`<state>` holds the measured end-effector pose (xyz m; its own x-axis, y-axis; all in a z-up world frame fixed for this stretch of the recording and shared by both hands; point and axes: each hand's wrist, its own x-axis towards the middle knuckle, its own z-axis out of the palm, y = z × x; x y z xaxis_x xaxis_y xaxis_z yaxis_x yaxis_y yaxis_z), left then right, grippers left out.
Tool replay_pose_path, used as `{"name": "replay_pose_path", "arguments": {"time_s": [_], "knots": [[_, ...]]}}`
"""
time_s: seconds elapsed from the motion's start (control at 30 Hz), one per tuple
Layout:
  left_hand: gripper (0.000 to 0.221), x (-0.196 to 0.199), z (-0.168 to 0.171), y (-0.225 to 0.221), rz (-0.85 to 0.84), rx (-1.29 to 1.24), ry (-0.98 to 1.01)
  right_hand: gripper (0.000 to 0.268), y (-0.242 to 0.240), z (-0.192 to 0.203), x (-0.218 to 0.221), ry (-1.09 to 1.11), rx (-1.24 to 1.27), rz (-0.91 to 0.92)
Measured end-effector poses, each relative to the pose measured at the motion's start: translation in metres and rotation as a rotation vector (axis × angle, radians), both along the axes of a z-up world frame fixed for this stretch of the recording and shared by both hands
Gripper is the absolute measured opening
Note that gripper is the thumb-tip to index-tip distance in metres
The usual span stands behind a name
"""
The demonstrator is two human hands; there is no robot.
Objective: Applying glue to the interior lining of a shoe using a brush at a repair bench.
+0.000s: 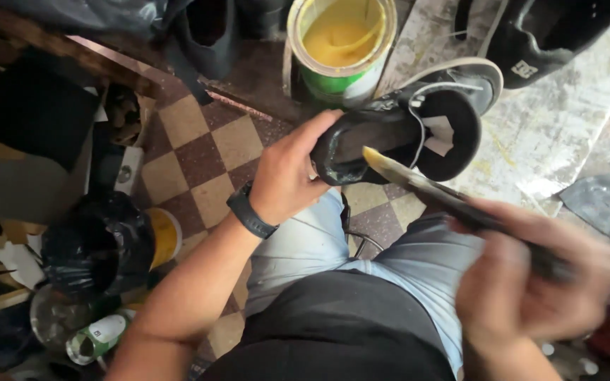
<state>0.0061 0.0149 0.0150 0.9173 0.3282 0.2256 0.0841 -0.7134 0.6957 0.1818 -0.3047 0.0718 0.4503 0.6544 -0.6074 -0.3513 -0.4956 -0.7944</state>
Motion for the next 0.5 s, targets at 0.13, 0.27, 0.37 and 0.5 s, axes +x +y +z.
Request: {"name": "replay_pose_path", "arguments": {"time_s": [0.13,0.27,0.37,0.5], "knots": [[0.084,0.001,0.004,-0.004,0.015,0.038,-0.008,0.016,0.097,-0.013,-0.093,-1.228,0.433,-0.439],[0.085,0.0,0.004,-0.005,0.035,0.054,0.016,0.015,0.113,-0.043,-0.09,-1.482,0.271,-0.299],[0.085,0.001,0.008,-0.006,0.026,0.023,0.021,0.014,0.122,-0.043,-0.098,-1.461,0.387,-0.277],[0.082,-0.002,-0.001,-0.004,0.005,0.054,-0.001,0.013,0.123,-0.022,-0.098,-0.935,0.42,-0.342]]}}
